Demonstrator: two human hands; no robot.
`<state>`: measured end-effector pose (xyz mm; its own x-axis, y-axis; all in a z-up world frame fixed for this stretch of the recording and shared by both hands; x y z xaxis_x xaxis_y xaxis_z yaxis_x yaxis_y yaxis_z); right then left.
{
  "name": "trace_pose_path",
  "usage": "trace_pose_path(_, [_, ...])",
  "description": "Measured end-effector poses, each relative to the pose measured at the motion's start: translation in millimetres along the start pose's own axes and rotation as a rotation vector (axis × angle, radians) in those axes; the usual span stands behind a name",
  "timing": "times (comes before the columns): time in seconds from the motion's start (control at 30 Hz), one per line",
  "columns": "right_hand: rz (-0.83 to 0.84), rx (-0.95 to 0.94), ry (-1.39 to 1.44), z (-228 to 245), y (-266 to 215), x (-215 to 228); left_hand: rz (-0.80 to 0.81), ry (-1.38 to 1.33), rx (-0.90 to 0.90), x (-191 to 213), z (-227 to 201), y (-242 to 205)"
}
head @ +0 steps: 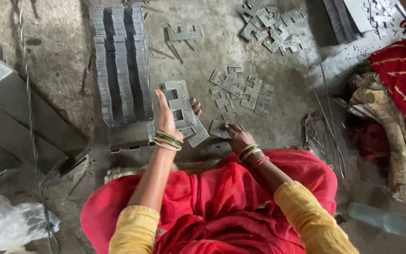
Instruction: The person sits on the floor and sorts small metal brackets by picking them up from a pile and stacking them neatly. The person also uses a pair of metal tongs to move and organize the parts.
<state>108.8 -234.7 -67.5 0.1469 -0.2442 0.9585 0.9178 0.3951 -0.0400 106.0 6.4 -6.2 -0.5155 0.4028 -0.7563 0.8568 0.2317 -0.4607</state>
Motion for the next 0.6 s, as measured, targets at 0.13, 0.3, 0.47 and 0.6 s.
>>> trace_pose_path(0.13, [-0.126, 0.277, -0.332, 14, -21, -22, 0.031, -0.069, -0.072, 5, 26, 11])
trace_pose_path(0.3, [0.026, 0.167, -0.504, -3, 15, -24, 0.017, 0.092, -0.066, 46, 62, 44])
trace_pose_path(0.47, [0.131, -0.378, 0.562, -58, 74, 29, -0.009, 0.642, -0.194, 88, 62, 74])
trace_pose_path(0.6, [0.351, -0.385, 1.002, -43, 125, 22, 0.059, 0.391, 0.008, 70, 73, 58])
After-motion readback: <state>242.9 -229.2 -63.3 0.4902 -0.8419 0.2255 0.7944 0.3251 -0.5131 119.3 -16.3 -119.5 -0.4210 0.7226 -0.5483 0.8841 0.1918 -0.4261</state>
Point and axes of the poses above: each hand's wrist, its own y-axis towards the middle knuckle, its own x-axis out of the back of the hand, z = x × y, the point moved 10 cm from there along y, towards the middle knuckle, and after that the axes turned 15 degrees about -x, right-handed, at the moved point
